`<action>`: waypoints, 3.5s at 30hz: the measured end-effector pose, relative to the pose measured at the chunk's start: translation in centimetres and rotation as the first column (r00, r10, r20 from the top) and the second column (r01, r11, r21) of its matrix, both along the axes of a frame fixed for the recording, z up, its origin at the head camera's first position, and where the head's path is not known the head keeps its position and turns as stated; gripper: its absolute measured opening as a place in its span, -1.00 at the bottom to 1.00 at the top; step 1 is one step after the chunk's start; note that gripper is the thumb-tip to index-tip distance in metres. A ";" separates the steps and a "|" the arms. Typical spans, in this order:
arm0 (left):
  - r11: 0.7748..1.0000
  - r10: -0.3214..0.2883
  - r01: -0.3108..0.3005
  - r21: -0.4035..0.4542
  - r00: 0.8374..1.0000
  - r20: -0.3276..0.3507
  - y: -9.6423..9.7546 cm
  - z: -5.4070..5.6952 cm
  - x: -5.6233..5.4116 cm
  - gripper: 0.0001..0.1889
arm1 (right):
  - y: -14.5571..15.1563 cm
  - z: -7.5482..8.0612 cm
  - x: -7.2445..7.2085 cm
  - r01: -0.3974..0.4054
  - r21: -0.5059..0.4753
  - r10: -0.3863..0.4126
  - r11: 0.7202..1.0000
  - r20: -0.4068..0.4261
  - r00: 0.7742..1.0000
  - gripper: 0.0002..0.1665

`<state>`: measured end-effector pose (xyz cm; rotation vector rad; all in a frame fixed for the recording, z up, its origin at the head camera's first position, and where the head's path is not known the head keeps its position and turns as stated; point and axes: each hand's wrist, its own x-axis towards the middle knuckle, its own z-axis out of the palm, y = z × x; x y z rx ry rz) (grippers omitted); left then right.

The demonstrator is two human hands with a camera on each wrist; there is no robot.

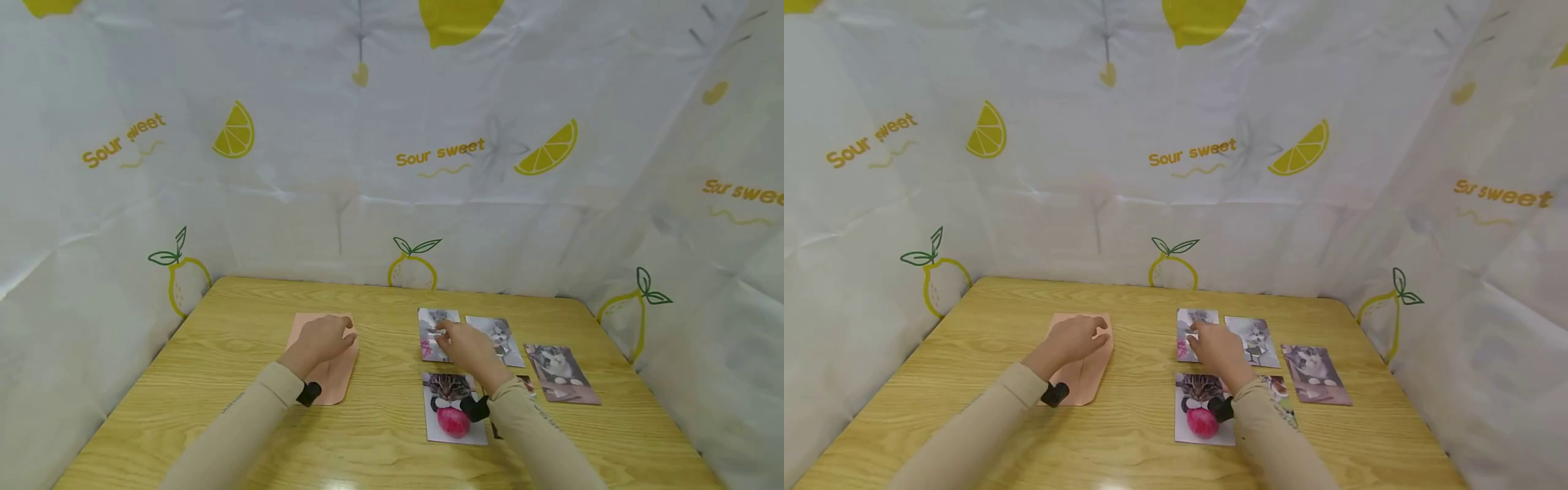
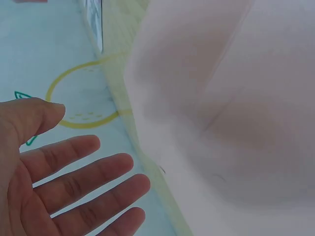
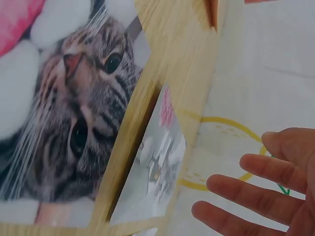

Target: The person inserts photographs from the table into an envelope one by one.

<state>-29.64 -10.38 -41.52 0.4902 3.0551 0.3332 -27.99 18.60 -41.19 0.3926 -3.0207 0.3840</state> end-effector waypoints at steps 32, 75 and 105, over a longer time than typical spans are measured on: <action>0.973 -0.226 0.208 0.100 0.945 0.234 -8.6 -1.9 0.8 -0.23 | 22.6 -3.0 2.2 0.027 -0.149 0.015 0.988 0.269 0.963 -0.26; 0.972 -0.225 0.234 -0.021 0.953 0.204 -2.8 -4.0 1.6 -0.24 | 23.6 -3.4 2.4 0.025 -0.147 0.032 0.989 0.373 0.927 -0.24; 0.959 -0.256 0.272 -0.083 0.953 0.163 4.0 -3.0 2.1 -0.23 | 23.6 -3.6 2.1 0.045 -0.117 0.003 0.992 0.382 0.924 -0.18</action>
